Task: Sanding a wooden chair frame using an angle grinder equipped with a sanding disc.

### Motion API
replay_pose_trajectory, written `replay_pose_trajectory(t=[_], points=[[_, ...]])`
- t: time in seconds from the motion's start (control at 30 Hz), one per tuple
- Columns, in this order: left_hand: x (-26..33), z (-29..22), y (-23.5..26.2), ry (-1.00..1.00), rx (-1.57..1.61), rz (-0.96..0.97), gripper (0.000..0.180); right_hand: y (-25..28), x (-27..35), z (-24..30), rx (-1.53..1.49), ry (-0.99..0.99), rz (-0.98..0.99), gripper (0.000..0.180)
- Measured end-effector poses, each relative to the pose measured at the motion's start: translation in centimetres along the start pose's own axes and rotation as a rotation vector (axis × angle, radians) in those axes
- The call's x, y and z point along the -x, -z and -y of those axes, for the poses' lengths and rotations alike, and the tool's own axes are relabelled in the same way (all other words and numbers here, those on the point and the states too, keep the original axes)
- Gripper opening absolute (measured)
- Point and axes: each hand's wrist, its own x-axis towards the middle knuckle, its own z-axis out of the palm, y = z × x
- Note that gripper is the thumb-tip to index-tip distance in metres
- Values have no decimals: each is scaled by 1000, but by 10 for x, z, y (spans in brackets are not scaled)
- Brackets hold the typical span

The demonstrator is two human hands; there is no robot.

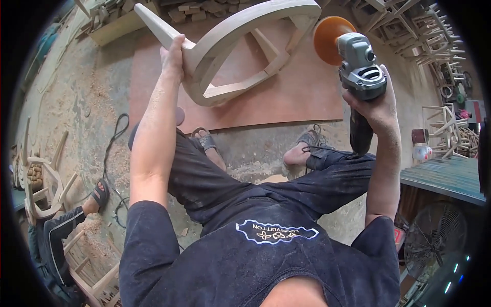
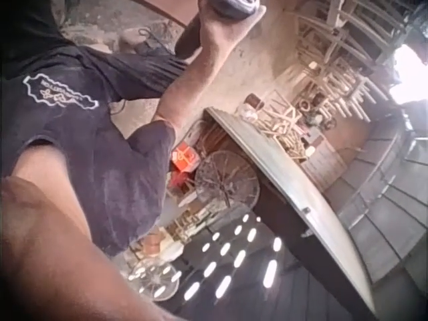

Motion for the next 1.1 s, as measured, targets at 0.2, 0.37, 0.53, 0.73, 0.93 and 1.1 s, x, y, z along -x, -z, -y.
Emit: replay_pose_trajectory(t=[0.2, 0.37, 0.53, 0.73, 0.93, 1.1], points=[[-35, -17, 2, 228, 2, 127, 78, -21, -13, 35, 186, -8, 112, 62], [-50, -24, -10, 368, 221, 182, 78, -28, -24, 50, 184, -81, 257, 70], [-61, -14, 5, 263, 223, 206, 74, -39, -43, 67, 284, -134, 305, 78], [-32, -27, -19, 321, 287, 144, 64, -49, -76, 91, 149, -243, 375, 88], [-24, -30, -27, 231, 222, 122, 81, -78, -103, 114, 253, -222, 500, 80], [-19, -34, -25, 221, 231, 122, 80, -97, -108, 122, 214, -234, 649, 68]])
